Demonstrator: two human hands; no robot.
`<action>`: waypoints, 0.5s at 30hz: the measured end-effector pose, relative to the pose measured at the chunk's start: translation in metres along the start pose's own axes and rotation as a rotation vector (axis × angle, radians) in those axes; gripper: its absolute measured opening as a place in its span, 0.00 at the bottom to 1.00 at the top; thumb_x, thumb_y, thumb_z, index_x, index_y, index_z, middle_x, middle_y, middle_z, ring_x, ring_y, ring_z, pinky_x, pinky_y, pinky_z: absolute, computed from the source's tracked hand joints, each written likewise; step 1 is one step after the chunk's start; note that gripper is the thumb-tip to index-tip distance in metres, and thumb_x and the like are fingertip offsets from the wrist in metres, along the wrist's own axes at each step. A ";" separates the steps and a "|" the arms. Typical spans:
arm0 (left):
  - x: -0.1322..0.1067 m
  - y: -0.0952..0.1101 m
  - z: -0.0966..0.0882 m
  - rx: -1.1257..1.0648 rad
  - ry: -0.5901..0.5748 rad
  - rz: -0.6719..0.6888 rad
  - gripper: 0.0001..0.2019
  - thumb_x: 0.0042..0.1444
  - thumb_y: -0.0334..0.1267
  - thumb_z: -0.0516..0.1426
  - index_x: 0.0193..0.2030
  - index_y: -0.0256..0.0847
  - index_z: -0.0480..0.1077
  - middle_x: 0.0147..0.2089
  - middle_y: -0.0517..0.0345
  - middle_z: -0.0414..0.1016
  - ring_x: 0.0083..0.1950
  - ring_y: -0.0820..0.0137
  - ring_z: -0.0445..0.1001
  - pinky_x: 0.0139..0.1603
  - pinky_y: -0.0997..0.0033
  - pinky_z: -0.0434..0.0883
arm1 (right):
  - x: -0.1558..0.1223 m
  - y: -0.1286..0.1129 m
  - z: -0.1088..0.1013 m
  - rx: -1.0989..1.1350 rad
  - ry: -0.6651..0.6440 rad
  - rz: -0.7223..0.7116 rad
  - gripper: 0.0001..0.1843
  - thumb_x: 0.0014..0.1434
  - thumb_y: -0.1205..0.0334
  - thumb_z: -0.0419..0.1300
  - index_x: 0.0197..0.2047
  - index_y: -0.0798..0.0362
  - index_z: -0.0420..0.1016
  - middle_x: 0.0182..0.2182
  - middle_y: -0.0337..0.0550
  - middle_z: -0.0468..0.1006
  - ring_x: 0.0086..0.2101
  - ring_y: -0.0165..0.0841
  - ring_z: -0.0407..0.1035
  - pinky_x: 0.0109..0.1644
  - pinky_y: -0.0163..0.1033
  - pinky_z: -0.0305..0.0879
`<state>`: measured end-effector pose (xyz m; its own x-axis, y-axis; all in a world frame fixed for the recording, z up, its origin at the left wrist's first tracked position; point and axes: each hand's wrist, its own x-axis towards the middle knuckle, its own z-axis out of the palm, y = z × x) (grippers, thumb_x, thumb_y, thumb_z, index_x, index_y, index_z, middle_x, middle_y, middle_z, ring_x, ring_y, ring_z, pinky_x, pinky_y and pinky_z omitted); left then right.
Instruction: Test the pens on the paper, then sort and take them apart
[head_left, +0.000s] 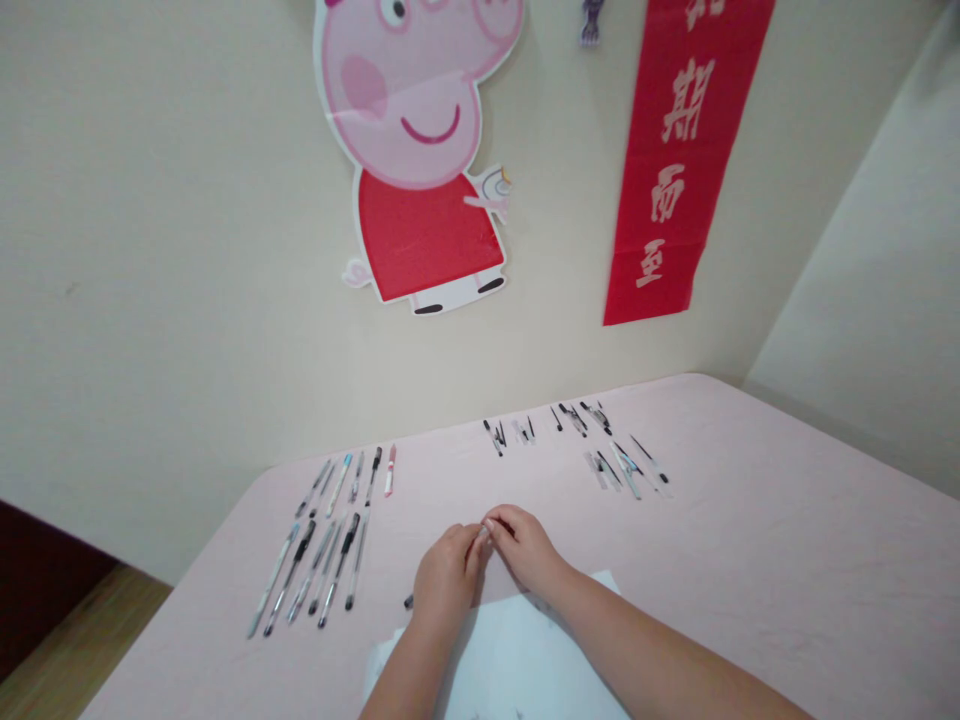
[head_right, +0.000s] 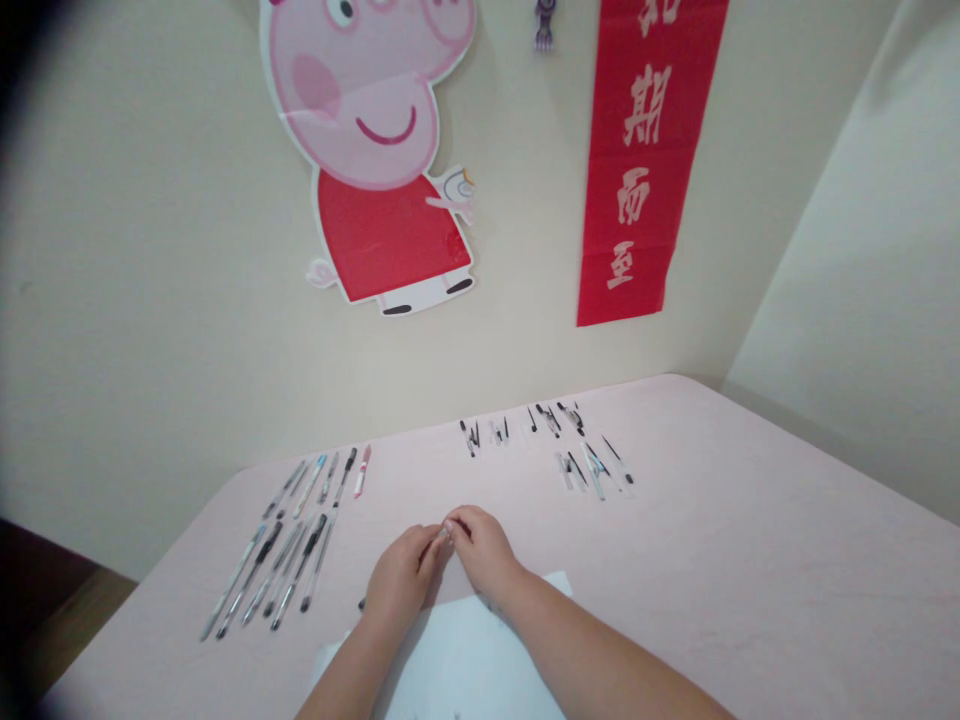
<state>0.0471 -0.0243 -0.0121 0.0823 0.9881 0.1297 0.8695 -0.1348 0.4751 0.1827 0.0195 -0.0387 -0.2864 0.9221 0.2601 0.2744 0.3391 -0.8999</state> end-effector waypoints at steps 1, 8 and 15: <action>0.000 -0.001 0.001 0.003 0.000 0.000 0.17 0.62 0.40 0.43 0.44 0.43 0.72 0.38 0.54 0.75 0.41 0.68 0.72 0.42 0.71 0.65 | 0.000 0.000 0.000 -0.003 0.001 0.002 0.09 0.58 0.68 0.53 0.31 0.54 0.74 0.29 0.40 0.74 0.33 0.31 0.67 0.39 0.36 0.61; -0.001 -0.004 0.004 0.032 0.023 -0.049 0.15 0.60 0.40 0.47 0.50 0.42 0.67 0.45 0.51 0.74 0.44 0.66 0.73 0.44 0.69 0.66 | 0.002 0.002 -0.001 -0.014 0.063 0.012 0.08 0.57 0.68 0.53 0.31 0.53 0.73 0.28 0.40 0.73 0.32 0.32 0.66 0.38 0.35 0.61; 0.001 -0.005 0.008 0.042 0.087 -0.120 0.10 0.59 0.36 0.47 0.45 0.40 0.65 0.41 0.51 0.74 0.42 0.65 0.73 0.42 0.68 0.66 | 0.004 0.009 -0.008 -0.124 0.160 0.008 0.09 0.56 0.69 0.52 0.34 0.52 0.73 0.32 0.42 0.73 0.35 0.35 0.67 0.41 0.38 0.61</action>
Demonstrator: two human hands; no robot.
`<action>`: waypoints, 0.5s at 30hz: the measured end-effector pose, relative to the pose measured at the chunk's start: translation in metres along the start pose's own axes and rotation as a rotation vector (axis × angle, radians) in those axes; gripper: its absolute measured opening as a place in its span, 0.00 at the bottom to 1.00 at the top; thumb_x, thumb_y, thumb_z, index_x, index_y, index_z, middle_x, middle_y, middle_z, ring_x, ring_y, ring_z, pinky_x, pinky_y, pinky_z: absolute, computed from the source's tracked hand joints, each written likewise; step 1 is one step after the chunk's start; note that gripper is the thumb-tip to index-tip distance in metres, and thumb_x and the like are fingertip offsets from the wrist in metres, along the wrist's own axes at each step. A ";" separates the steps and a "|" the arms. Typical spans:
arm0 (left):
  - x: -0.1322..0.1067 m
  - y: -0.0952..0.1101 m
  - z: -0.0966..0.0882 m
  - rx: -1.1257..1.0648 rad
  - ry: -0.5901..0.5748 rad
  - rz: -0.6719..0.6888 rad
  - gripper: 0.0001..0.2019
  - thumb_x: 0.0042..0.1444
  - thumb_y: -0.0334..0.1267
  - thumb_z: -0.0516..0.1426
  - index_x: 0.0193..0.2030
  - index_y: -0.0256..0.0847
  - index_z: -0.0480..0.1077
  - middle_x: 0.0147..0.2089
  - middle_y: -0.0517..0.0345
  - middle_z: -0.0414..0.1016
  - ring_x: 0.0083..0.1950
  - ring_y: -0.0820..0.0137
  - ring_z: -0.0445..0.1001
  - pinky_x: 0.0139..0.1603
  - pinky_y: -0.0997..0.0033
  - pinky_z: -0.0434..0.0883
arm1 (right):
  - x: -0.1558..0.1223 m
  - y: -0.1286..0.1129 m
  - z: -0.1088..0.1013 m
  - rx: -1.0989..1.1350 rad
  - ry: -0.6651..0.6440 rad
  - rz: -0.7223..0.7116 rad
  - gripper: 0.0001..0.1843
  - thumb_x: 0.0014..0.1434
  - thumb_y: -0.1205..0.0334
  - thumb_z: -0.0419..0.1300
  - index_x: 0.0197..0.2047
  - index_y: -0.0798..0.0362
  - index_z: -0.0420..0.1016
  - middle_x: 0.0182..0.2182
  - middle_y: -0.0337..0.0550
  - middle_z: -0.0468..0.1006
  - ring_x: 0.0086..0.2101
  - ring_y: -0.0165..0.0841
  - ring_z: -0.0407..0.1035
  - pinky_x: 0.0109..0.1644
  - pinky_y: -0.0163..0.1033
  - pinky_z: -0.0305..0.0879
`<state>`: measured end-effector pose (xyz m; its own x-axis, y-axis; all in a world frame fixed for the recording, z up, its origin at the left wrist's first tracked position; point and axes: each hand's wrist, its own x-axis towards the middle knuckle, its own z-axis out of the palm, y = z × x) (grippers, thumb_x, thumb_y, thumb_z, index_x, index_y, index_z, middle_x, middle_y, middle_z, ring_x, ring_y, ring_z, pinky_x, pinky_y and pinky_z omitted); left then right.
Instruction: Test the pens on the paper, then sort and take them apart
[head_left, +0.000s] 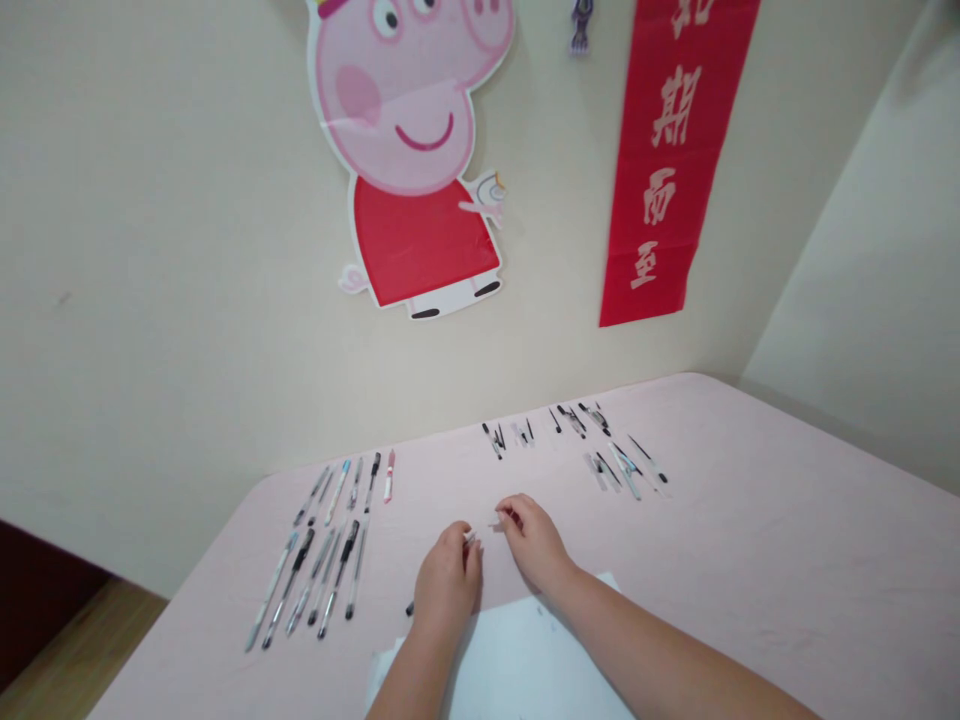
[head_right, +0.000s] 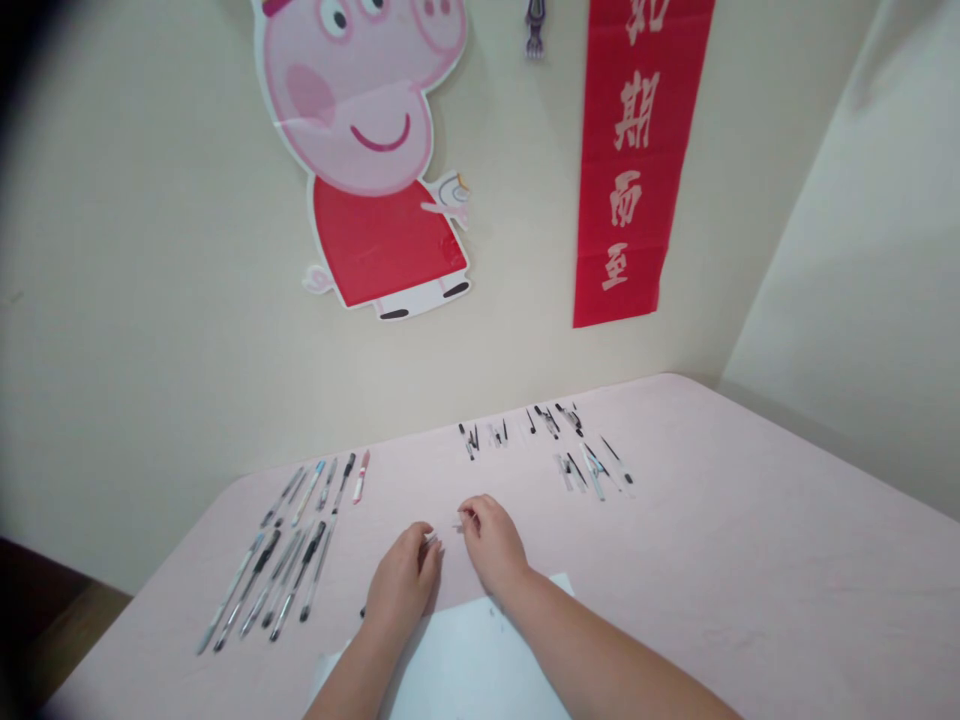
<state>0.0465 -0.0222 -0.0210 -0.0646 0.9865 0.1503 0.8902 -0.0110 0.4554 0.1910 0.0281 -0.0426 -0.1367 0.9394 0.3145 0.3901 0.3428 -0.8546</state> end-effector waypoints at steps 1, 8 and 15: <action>0.000 0.000 0.000 0.002 0.013 -0.001 0.09 0.59 0.36 0.47 0.43 0.40 0.64 0.40 0.52 0.73 0.41 0.65 0.72 0.41 0.68 0.66 | 0.000 0.000 0.000 -0.029 -0.005 -0.001 0.09 0.55 0.71 0.52 0.34 0.52 0.73 0.32 0.42 0.73 0.35 0.35 0.67 0.41 0.39 0.61; 0.001 0.001 -0.004 -0.091 0.145 0.100 0.05 0.58 0.33 0.46 0.32 0.43 0.59 0.34 0.56 0.66 0.36 0.67 0.68 0.37 0.68 0.65 | -0.003 -0.002 0.001 -0.155 -0.067 -0.061 0.11 0.50 0.75 0.54 0.32 0.51 0.73 0.30 0.43 0.72 0.34 0.36 0.65 0.40 0.40 0.60; 0.003 0.001 -0.004 -0.269 0.296 0.140 0.04 0.56 0.34 0.49 0.31 0.42 0.62 0.32 0.57 0.65 0.36 0.67 0.66 0.38 0.67 0.65 | -0.004 -0.001 0.001 -0.183 -0.059 -0.076 0.11 0.49 0.77 0.54 0.31 0.52 0.72 0.30 0.42 0.71 0.34 0.35 0.64 0.41 0.39 0.60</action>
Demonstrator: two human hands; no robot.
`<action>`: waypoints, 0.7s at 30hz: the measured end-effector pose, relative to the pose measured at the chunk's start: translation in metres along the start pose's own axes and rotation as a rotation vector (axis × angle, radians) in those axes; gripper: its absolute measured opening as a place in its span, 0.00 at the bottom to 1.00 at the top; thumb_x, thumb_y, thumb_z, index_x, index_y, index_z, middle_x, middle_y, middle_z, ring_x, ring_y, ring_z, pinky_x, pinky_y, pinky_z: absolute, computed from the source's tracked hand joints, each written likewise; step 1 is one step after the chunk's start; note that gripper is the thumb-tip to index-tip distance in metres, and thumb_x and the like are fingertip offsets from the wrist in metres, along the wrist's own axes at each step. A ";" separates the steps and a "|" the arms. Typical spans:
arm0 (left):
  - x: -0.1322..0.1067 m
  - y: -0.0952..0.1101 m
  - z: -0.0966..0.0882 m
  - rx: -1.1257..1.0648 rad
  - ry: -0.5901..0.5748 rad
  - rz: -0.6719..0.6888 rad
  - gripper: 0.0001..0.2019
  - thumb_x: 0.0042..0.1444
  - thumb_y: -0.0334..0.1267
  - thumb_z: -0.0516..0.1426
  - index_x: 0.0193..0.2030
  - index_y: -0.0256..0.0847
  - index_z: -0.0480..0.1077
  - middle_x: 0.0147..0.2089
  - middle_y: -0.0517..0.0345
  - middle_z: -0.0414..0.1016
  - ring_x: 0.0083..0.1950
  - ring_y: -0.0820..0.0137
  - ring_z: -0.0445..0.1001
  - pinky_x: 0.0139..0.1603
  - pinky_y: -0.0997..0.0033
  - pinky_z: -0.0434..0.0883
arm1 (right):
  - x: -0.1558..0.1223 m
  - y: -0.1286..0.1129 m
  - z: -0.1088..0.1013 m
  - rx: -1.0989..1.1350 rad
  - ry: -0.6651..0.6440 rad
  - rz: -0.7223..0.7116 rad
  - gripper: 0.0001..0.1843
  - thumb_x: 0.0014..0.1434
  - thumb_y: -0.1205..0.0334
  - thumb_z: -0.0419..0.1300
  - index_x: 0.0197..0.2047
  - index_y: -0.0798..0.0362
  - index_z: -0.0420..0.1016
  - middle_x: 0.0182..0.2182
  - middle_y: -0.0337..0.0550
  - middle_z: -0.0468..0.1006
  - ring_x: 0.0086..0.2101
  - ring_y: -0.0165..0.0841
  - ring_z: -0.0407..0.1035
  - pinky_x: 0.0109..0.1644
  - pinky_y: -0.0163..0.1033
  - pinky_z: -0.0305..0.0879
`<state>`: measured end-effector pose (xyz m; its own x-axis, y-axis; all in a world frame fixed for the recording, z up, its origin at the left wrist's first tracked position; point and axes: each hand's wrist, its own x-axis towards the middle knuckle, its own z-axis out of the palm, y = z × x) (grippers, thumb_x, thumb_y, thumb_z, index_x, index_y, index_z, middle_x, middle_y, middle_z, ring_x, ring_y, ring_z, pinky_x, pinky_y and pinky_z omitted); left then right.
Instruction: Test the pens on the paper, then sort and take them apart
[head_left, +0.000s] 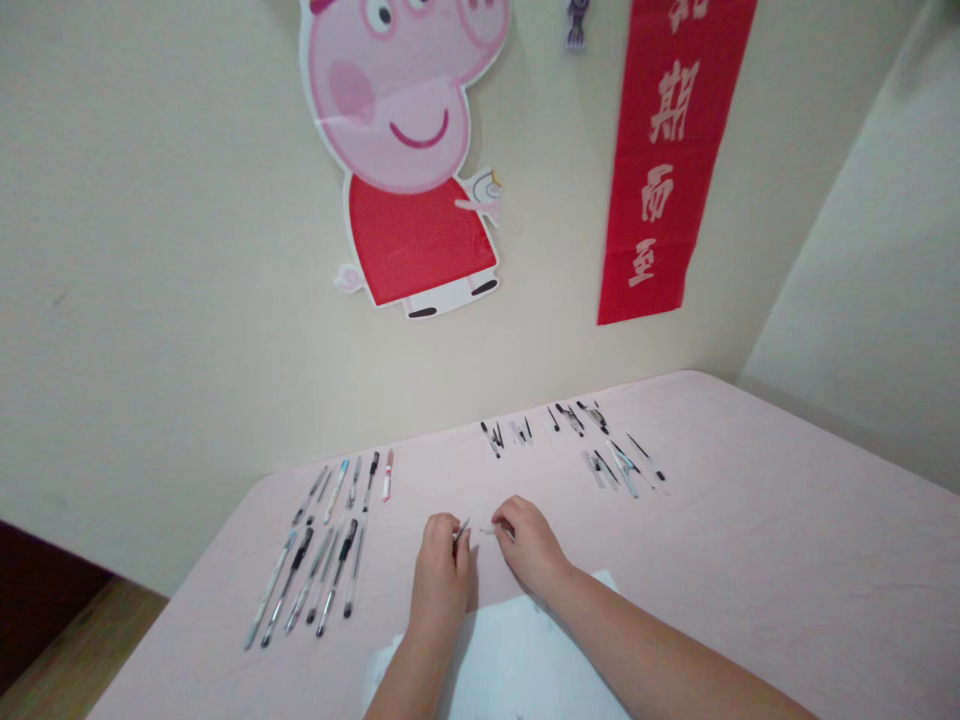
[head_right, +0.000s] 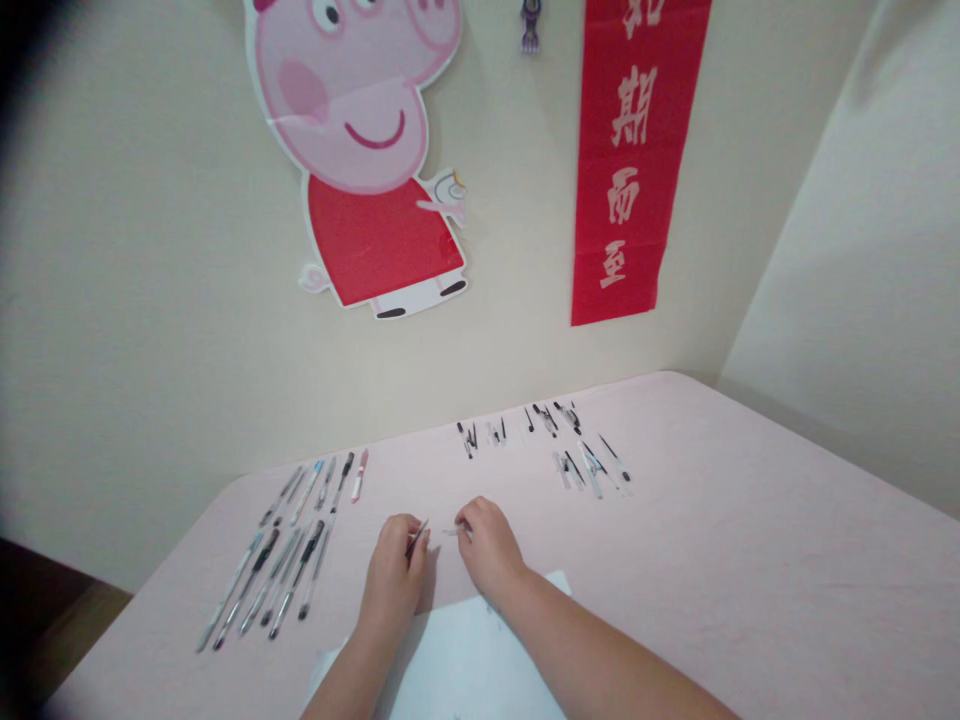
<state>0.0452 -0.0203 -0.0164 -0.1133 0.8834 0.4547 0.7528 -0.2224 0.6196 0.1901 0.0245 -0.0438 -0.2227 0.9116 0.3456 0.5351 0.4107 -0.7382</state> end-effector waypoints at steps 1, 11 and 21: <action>0.001 0.000 0.000 -0.042 0.022 0.003 0.03 0.56 0.35 0.50 0.32 0.42 0.63 0.32 0.57 0.66 0.36 0.67 0.67 0.37 0.67 0.65 | 0.000 0.000 0.000 0.006 0.005 0.002 0.12 0.49 0.78 0.54 0.32 0.53 0.72 0.30 0.42 0.71 0.35 0.35 0.64 0.41 0.39 0.60; 0.005 0.015 0.002 -0.895 0.192 -0.465 0.12 0.51 0.48 0.59 0.35 0.41 0.69 0.31 0.62 0.70 0.30 0.77 0.68 0.31 0.80 0.66 | -0.003 -0.012 -0.005 0.208 0.011 -0.085 0.08 0.58 0.69 0.52 0.36 0.53 0.72 0.33 0.42 0.72 0.35 0.32 0.65 0.40 0.37 0.60; 0.012 -0.004 0.002 -1.313 0.348 -0.757 0.11 0.50 0.42 0.62 0.36 0.38 0.69 0.30 0.61 0.73 0.20 0.84 0.62 0.18 0.87 0.61 | -0.007 -0.017 -0.005 0.145 -0.208 -0.135 0.17 0.63 0.62 0.48 0.25 0.54 0.70 0.24 0.39 0.69 0.28 0.30 0.63 0.34 0.34 0.55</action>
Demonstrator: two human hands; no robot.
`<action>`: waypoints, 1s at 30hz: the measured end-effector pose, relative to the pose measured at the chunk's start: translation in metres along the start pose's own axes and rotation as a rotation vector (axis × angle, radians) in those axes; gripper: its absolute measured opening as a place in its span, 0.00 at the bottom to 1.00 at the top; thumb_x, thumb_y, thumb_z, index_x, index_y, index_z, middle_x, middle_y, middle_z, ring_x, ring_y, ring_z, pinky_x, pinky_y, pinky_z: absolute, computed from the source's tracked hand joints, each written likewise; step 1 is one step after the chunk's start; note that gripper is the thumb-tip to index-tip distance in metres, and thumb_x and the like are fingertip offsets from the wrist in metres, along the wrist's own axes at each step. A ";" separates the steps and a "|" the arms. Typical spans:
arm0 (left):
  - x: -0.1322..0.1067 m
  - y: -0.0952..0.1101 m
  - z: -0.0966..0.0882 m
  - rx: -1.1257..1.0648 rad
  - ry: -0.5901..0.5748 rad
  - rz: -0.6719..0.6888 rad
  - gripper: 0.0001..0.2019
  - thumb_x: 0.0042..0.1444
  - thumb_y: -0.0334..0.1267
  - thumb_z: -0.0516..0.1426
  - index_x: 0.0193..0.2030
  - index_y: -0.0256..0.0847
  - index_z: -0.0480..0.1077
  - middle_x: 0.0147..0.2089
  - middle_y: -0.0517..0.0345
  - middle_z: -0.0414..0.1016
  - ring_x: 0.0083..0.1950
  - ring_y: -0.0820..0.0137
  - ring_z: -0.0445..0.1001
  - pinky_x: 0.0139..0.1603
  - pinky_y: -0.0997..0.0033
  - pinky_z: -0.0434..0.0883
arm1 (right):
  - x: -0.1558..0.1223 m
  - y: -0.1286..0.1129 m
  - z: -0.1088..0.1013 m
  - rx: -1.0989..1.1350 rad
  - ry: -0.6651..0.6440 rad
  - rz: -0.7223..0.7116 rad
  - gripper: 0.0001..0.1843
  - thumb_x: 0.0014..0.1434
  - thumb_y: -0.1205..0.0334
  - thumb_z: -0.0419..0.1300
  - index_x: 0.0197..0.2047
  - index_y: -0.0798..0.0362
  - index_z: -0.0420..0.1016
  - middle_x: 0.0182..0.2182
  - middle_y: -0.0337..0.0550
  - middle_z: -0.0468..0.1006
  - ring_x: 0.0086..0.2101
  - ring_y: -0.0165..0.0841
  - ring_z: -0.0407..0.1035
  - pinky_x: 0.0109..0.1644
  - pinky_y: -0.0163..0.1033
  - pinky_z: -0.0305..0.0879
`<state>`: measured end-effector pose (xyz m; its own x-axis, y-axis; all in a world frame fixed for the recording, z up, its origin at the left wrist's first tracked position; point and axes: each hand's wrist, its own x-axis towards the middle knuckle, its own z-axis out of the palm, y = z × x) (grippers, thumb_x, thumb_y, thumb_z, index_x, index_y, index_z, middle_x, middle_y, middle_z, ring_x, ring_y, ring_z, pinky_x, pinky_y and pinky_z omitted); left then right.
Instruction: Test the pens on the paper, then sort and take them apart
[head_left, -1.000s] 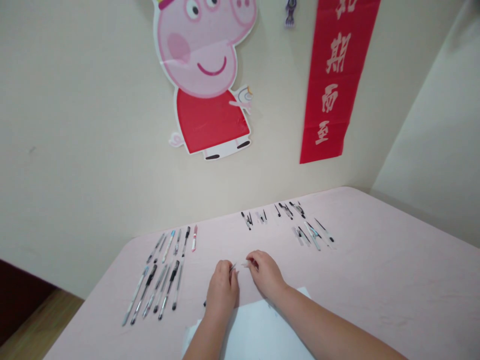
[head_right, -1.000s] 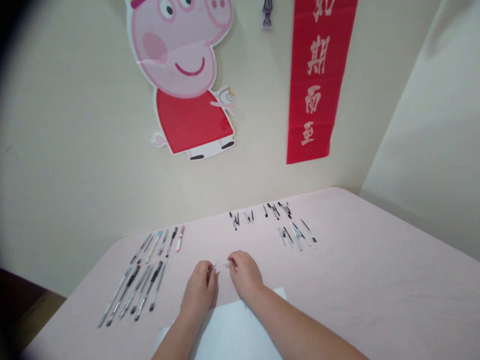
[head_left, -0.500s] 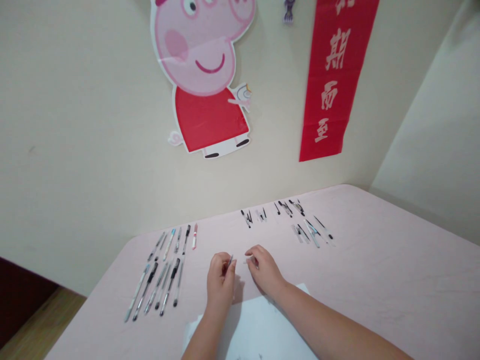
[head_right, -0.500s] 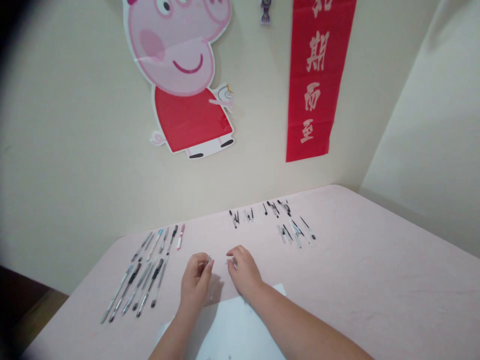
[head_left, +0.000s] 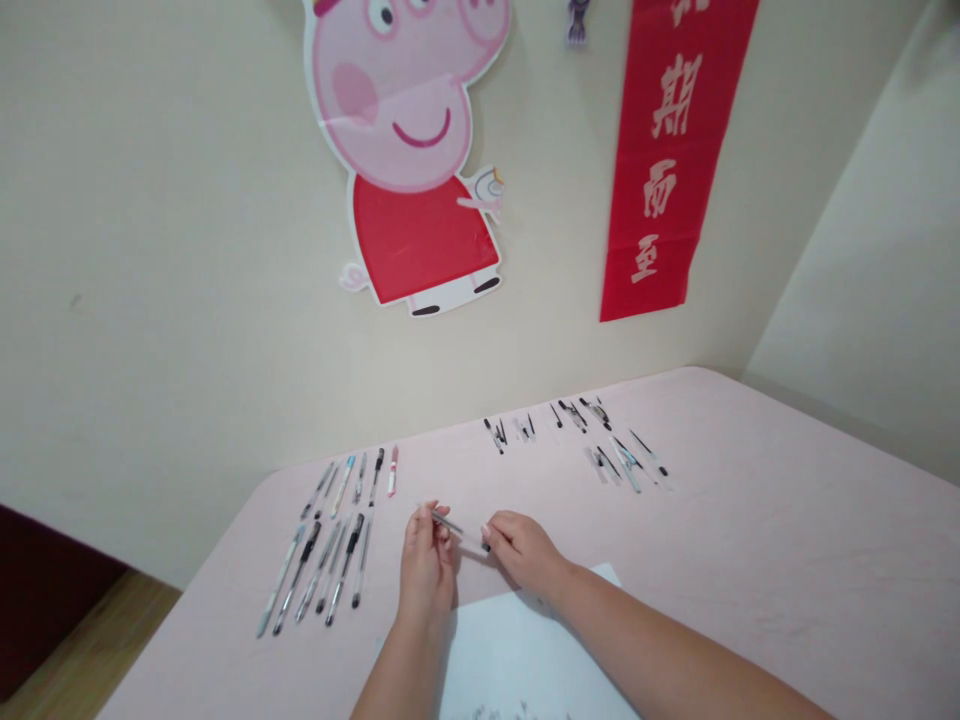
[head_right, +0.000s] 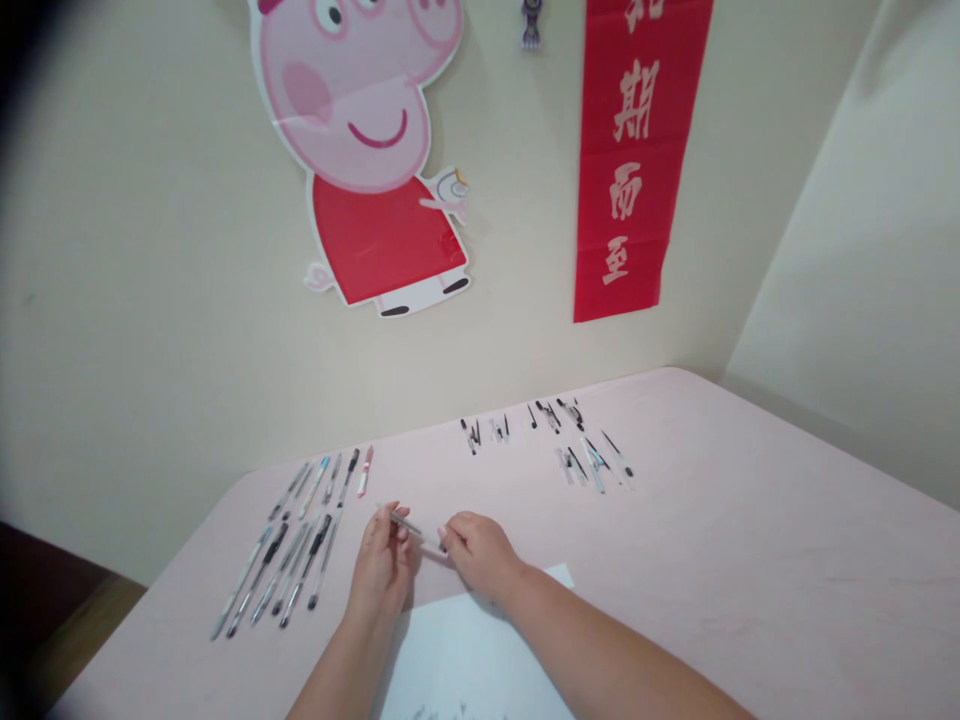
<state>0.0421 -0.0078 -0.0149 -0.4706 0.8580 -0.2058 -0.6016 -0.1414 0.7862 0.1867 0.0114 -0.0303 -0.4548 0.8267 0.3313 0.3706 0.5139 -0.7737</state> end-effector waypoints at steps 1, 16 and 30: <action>0.002 -0.001 -0.002 -0.026 0.018 -0.002 0.09 0.52 0.40 0.60 0.36 0.38 0.69 0.30 0.61 0.73 0.20 0.84 0.63 0.19 0.87 0.62 | 0.000 -0.001 0.000 -0.012 -0.012 0.003 0.17 0.62 0.62 0.48 0.24 0.54 0.69 0.23 0.38 0.68 0.27 0.29 0.62 0.33 0.34 0.54; -0.002 -0.003 -0.001 -0.033 -0.170 -0.248 0.07 0.57 0.24 0.53 0.38 0.34 0.71 0.33 0.56 0.74 0.24 0.81 0.71 0.24 0.85 0.72 | 0.005 0.008 0.006 0.121 0.070 0.110 0.15 0.58 0.62 0.51 0.20 0.54 0.62 0.20 0.33 0.60 0.24 0.27 0.57 0.29 0.32 0.49; 0.004 -0.006 -0.002 0.043 -0.103 -0.214 0.03 0.54 0.24 0.56 0.31 0.33 0.69 0.29 0.57 0.75 0.22 0.82 0.71 0.22 0.86 0.72 | 0.006 0.005 0.006 0.224 0.083 0.190 0.05 0.52 0.68 0.56 0.25 0.55 0.68 0.21 0.34 0.65 0.25 0.28 0.60 0.29 0.32 0.54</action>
<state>0.0429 -0.0046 -0.0220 -0.2651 0.9125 -0.3117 -0.6515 0.0687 0.7555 0.1813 0.0171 -0.0350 -0.3232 0.9238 0.2051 0.2503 0.2925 -0.9229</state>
